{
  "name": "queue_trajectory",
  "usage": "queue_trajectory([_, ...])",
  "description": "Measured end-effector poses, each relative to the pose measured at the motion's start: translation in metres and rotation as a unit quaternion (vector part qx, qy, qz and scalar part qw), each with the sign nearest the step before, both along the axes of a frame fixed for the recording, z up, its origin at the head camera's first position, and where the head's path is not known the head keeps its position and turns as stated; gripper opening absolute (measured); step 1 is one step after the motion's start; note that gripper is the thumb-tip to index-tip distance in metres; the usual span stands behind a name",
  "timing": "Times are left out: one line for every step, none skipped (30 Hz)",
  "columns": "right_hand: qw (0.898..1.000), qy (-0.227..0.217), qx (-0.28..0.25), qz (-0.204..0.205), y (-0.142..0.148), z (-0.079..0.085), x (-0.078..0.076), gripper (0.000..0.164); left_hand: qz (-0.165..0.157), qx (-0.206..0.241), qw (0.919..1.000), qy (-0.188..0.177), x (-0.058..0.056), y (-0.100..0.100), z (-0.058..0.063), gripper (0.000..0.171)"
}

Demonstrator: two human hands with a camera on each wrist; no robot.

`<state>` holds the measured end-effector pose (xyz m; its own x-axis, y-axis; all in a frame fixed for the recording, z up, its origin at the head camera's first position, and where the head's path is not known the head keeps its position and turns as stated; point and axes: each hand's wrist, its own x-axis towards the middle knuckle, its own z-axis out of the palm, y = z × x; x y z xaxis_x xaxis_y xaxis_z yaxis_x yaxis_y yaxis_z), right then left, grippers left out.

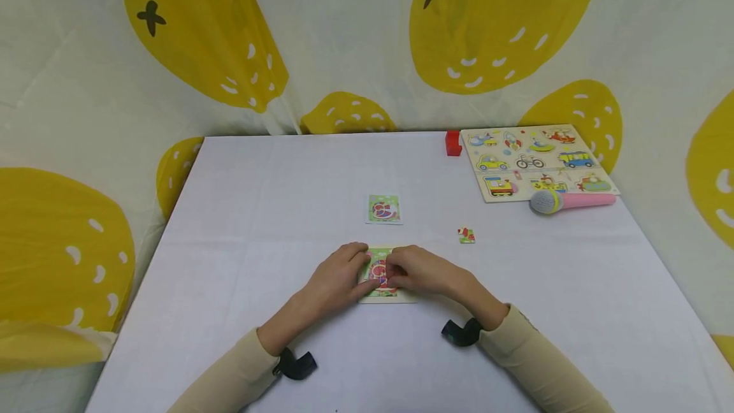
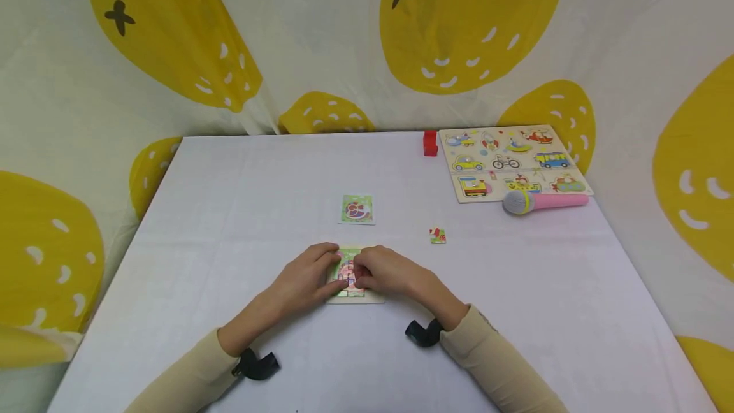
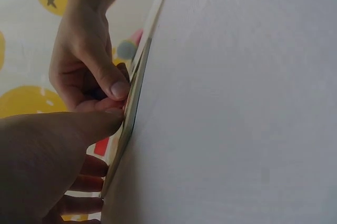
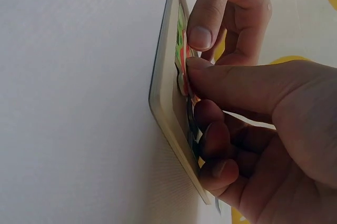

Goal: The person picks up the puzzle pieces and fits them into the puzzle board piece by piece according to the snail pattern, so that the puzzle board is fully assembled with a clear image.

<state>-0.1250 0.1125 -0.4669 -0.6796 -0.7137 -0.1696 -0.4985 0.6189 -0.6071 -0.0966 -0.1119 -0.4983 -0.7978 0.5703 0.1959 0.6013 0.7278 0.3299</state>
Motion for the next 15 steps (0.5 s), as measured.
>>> queue_trajectory([1.000, 0.001, 0.000, 0.000, 0.0001, 0.0000, -0.0001, 0.015, 0.000, 0.001, 1.0000, 0.001, 0.0001, 0.0002, -0.0003, 0.047])
queue_trajectory([1.000, 0.002, 0.000, -0.001, 0.0003, 0.0000, -0.0003, 0.015, 0.001, 0.002, 1.0000, 0.003, 0.0001, 0.0003, -0.0005, 0.046])
queue_trajectory([1.000, 0.002, 0.001, -0.001, 0.0004, 0.0000, -0.0004, 0.015, 0.001, 0.003, 1.0000, 0.005, 0.0002, 0.0004, -0.0009, 0.046])
queue_trajectory([1.000, 0.002, 0.001, 0.000, 0.0005, 0.0000, -0.0004, 0.015, 0.002, 0.004, 1.0000, 0.007, 0.0002, 0.0006, -0.0013, 0.045])
queue_trajectory([1.000, 0.003, 0.001, 0.000, 0.0004, -0.0001, -0.0005, 0.015, 0.002, 0.005, 0.9999, 0.010, 0.0001, 0.0008, -0.0019, 0.045])
queue_trajectory([1.000, 0.003, 0.002, 0.000, 0.0004, -0.0001, -0.0005, 0.015, 0.002, 0.008, 0.9999, 0.014, 0.0002, 0.0008, -0.0023, 0.045])
queue_trajectory([1.000, 0.004, 0.003, 0.000, 0.0003, -0.0002, -0.0004, 0.015, 0.002, 0.010, 0.9998, 0.016, 0.0001, 0.0010, -0.0028, 0.045])
queue_trajectory([1.000, 0.004, 0.003, -0.001, 0.0004, -0.0004, -0.0003, 0.016, 0.002, 0.012, 0.9997, 0.020, 0.0001, 0.0012, -0.0033, 0.045])
queue_trajectory([1.000, 0.003, 0.003, -0.002, 0.0004, -0.0006, -0.0003, 0.016, 0.002, 0.015, 0.9996, 0.024, 0.0001, 0.0014, -0.0036, 0.045])
queue_trajectory([1.000, 0.002, 0.003, -0.005, 0.0005, -0.0007, -0.0001, 0.016, 0.001, 0.017, 0.9995, 0.027, 0.0000, 0.0015, -0.0038, 0.045])
queue_trajectory([1.000, 0.001, 0.003, -0.010, 0.0005, -0.0009, 0.0000, 0.016, 0.002, 0.020, 0.9994, 0.029, 0.0001, 0.0017, -0.0038, 0.045])
queue_trajectory([1.000, -0.003, 0.003, -0.017, 0.0006, -0.0010, 0.0001, 0.016, 0.002, 0.021, 0.9994, 0.029, 0.0002, 0.0018, -0.0037, 0.045])
queue_trajectory([1.000, -0.006, 0.004, -0.025, 0.0006, -0.0010, 0.0002, 0.016, 0.003, 0.021, 0.9994, 0.029, 0.0002, 0.0020, -0.0036, 0.045])
queue_trajectory([0.999, -0.009, 0.005, -0.034, 0.0005, -0.0010, 0.0004, 0.016, 0.004, 0.021, 0.9994, 0.028, 0.0003, 0.0021, -0.0034, 0.045])
queue_trajectory([0.999, -0.012, 0.008, -0.043, 0.0003, -0.0009, 0.0004, 0.016, 0.005, 0.020, 0.9995, 0.025, 0.0003, 0.0021, -0.0031, 0.045])
